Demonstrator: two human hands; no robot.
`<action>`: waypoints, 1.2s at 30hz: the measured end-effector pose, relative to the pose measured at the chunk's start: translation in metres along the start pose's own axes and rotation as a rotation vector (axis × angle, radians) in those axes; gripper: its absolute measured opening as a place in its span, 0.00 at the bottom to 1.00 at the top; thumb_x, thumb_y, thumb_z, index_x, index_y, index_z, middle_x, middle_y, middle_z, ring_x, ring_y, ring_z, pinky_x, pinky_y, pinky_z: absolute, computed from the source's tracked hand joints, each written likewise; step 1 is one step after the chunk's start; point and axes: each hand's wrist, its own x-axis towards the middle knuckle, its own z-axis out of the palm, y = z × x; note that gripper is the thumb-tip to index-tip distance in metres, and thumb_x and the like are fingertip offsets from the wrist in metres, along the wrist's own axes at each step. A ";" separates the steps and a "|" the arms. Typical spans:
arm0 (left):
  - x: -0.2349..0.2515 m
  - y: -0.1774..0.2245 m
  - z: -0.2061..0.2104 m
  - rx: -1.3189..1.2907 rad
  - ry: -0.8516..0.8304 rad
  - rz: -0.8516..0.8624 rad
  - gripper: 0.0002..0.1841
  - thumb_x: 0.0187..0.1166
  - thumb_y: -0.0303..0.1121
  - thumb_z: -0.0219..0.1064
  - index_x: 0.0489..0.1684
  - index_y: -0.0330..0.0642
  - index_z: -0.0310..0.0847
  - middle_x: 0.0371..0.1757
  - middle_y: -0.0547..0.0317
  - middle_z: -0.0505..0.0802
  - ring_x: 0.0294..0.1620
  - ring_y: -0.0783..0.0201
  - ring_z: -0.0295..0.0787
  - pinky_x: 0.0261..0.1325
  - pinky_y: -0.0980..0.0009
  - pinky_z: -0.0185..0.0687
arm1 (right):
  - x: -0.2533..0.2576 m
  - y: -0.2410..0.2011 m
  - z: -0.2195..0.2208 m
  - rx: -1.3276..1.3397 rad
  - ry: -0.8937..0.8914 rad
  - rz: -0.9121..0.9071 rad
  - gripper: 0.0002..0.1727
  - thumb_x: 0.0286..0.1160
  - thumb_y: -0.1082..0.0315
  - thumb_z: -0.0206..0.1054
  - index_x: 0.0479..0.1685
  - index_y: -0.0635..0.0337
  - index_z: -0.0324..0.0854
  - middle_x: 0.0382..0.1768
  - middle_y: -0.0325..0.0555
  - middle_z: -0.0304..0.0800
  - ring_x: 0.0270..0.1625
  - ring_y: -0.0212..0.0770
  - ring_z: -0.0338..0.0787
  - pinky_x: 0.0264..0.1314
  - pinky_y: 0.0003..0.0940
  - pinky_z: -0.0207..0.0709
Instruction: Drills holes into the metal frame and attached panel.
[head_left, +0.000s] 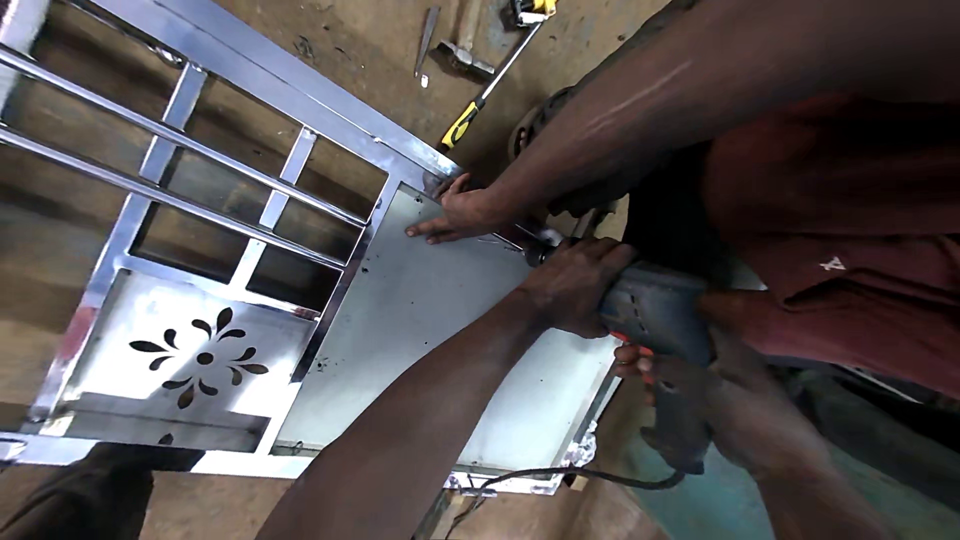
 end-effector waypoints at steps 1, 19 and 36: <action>0.000 0.000 0.001 0.001 0.014 0.004 0.51 0.31 0.45 0.93 0.67 0.35 0.80 0.63 0.44 0.89 0.66 0.45 0.86 0.66 0.43 0.81 | 0.000 -0.001 0.000 -0.001 -0.002 -0.001 0.30 0.55 0.69 0.70 0.65 0.61 0.73 0.41 0.56 0.95 0.37 0.52 0.97 0.30 0.40 0.91; -0.008 0.004 -0.007 -0.022 0.032 -0.037 0.51 0.32 0.42 0.94 0.67 0.32 0.80 0.64 0.40 0.89 0.67 0.42 0.85 0.68 0.41 0.79 | -0.003 -0.011 0.008 -0.032 -0.003 0.038 0.32 0.59 0.71 0.74 0.69 0.60 0.71 0.38 0.55 0.95 0.35 0.52 0.96 0.31 0.39 0.91; -0.018 0.015 -0.009 -0.013 0.043 0.006 0.49 0.33 0.43 0.92 0.68 0.36 0.81 0.63 0.43 0.90 0.67 0.45 0.85 0.70 0.44 0.79 | -0.025 0.004 0.007 -0.001 -0.002 -0.051 0.34 0.59 0.69 0.72 0.71 0.63 0.70 0.44 0.50 0.95 0.41 0.49 0.98 0.34 0.41 0.93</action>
